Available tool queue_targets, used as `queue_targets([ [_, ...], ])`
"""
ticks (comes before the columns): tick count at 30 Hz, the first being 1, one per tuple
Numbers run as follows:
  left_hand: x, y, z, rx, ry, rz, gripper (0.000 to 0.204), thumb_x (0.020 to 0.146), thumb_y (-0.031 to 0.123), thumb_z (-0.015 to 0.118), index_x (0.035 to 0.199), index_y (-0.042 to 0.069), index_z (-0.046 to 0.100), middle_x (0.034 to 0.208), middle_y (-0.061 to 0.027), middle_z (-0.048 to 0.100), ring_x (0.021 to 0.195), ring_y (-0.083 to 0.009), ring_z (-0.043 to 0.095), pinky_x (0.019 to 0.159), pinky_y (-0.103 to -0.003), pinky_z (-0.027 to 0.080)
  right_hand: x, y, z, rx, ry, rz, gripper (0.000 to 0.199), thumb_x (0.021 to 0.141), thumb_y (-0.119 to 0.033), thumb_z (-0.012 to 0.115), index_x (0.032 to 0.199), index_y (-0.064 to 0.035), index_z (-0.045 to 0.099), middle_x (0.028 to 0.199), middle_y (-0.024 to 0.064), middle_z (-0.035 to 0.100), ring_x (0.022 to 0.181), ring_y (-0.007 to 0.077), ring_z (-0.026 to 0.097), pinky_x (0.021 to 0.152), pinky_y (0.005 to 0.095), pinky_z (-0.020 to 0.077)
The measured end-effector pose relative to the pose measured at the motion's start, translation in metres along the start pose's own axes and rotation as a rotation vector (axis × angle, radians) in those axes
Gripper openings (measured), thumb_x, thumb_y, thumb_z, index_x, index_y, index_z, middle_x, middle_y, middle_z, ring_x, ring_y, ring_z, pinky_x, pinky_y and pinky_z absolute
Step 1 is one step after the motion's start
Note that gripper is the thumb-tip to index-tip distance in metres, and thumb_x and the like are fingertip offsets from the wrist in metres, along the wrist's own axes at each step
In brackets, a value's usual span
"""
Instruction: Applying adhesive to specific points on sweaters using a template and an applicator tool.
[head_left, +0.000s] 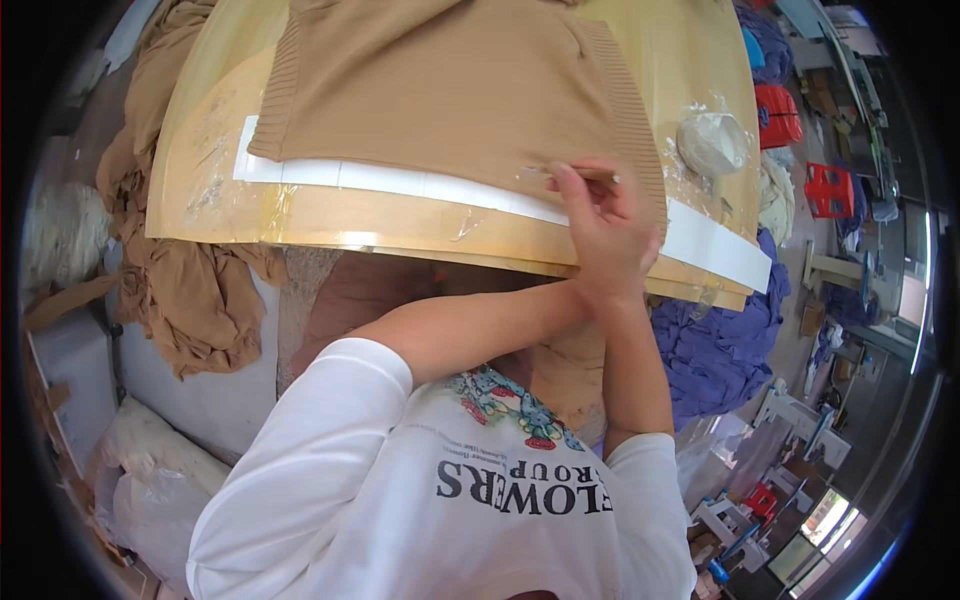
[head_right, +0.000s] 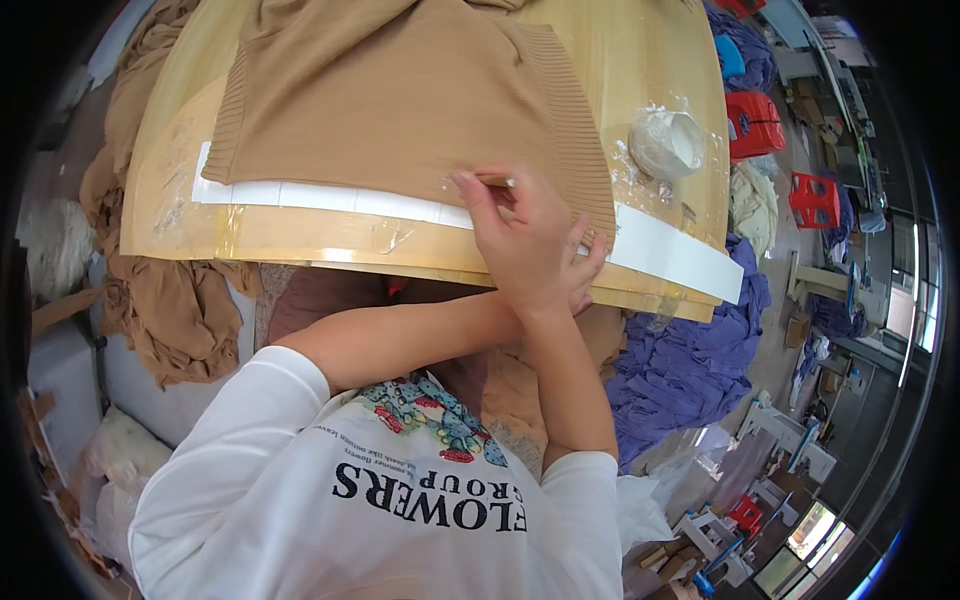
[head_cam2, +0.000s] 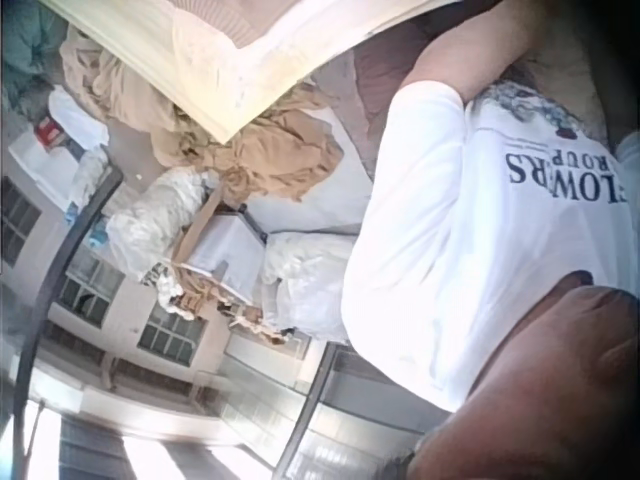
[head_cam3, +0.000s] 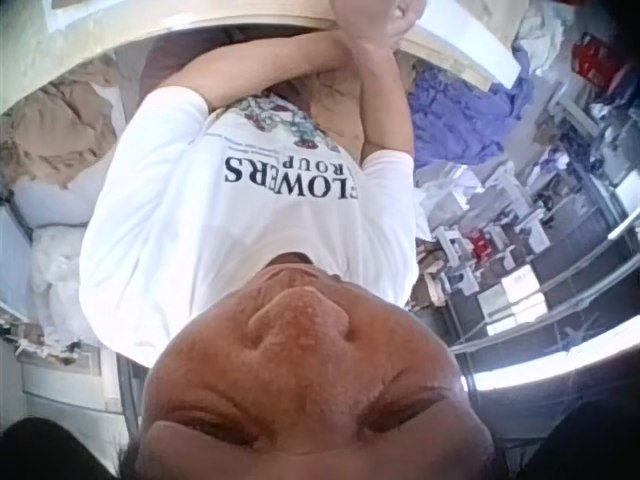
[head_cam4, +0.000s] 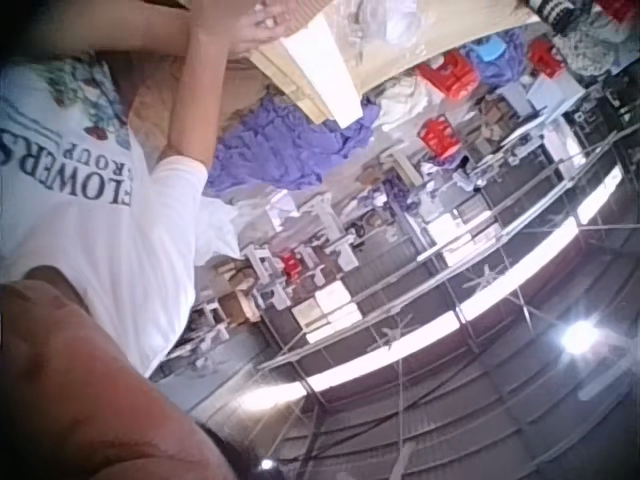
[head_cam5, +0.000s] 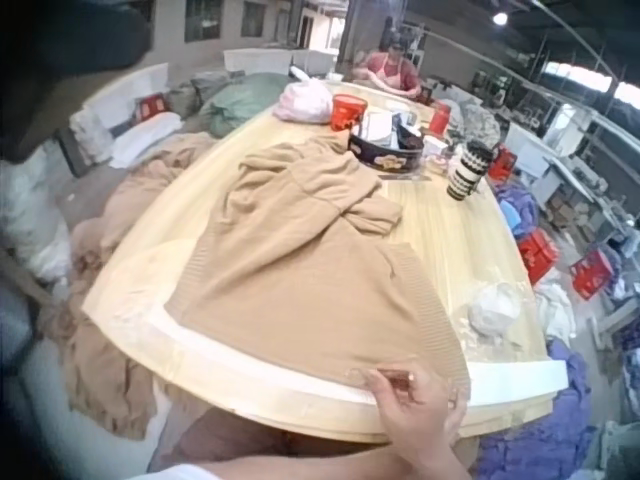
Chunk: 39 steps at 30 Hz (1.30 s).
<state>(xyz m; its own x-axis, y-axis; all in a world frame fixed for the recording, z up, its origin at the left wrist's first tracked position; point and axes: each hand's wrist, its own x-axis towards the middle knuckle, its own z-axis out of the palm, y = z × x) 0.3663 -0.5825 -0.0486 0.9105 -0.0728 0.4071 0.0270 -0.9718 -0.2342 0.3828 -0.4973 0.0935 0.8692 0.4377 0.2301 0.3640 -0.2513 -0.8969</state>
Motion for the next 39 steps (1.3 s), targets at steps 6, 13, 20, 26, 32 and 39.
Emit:
queue_targets([
  [6,0.008,-0.008,-0.019,-0.82,-0.093,-0.05,0.062,0.075,0.04,0.062,0.123,0.003,0.049,0.13,-0.0119,0.038,0.13,-0.044,0.022,0.098,-0.07,0.017,0.012,-0.023,0.041,0.095,-0.053,-0.142,0.013,0.079,-0.002,0.065,0.088,0.0011,0.056,0.08,0.0103,0.061,0.067,0.0174,0.064,0.061,0.024,0.0522],
  [13,0.007,-0.026,-0.026,-0.701,-0.014,0.081,0.053,0.077,0.039,0.059,0.115,0.002,0.058,0.13,-0.0145,0.039,0.129,-0.0445,0.022,0.095,-0.073,0.015,0.021,-0.016,0.07,0.073,-0.21,-0.019,0.012,0.079,0.0,0.065,0.087,0.001,0.056,0.079,0.009,0.061,0.067,0.0175,0.063,0.061,0.0246,0.0528],
  [20,0.012,-0.043,-0.045,-0.499,-0.007,0.168,0.044,0.08,0.032,0.05,0.111,0.003,0.062,0.132,-0.0198,0.037,0.128,-0.0454,0.024,0.096,-0.073,0.014,0.033,-0.045,0.1,0.203,-0.166,-0.2,0.012,0.079,0.002,0.064,0.088,0.0006,0.056,0.081,0.0099,0.06,0.072,0.017,0.062,0.063,0.0253,0.0534],
  [26,0.014,-0.043,-0.045,-0.567,-0.002,0.133,0.035,0.081,0.025,0.048,0.104,0.003,0.064,0.131,-0.016,0.039,0.127,-0.0431,0.027,0.097,-0.074,0.015,0.04,-0.036,0.126,0.111,-0.28,-0.197,0.012,0.08,-0.001,0.064,0.089,0.0,0.056,0.082,0.0105,0.06,0.073,0.0181,0.062,0.062,0.0261,0.0531],
  [32,0.012,-0.011,-0.022,-0.54,-0.01,0.054,0.042,0.085,0.026,0.044,0.118,0.002,0.052,0.126,-0.0135,0.046,0.125,-0.0396,0.033,0.096,-0.072,0.016,0.044,-0.056,0.121,0.07,-0.195,-0.143,0.009,0.083,-0.002,0.062,0.088,-0.0004,0.056,0.081,0.0109,0.062,0.07,0.0164,0.063,0.062,0.0259,0.0529],
  [39,0.069,-0.195,-0.066,-0.91,-0.291,0.161,0.034,0.076,0.019,0.053,0.104,-0.001,0.054,0.112,-0.0223,0.051,0.097,-0.0347,0.052,0.076,-0.057,0.04,0.085,-0.046,-0.069,-0.127,0.602,-0.308,0.009,0.087,-0.001,0.057,0.095,0.0027,0.053,0.085,0.011,0.061,0.075,0.0144,0.061,0.07,0.0257,0.0528],
])
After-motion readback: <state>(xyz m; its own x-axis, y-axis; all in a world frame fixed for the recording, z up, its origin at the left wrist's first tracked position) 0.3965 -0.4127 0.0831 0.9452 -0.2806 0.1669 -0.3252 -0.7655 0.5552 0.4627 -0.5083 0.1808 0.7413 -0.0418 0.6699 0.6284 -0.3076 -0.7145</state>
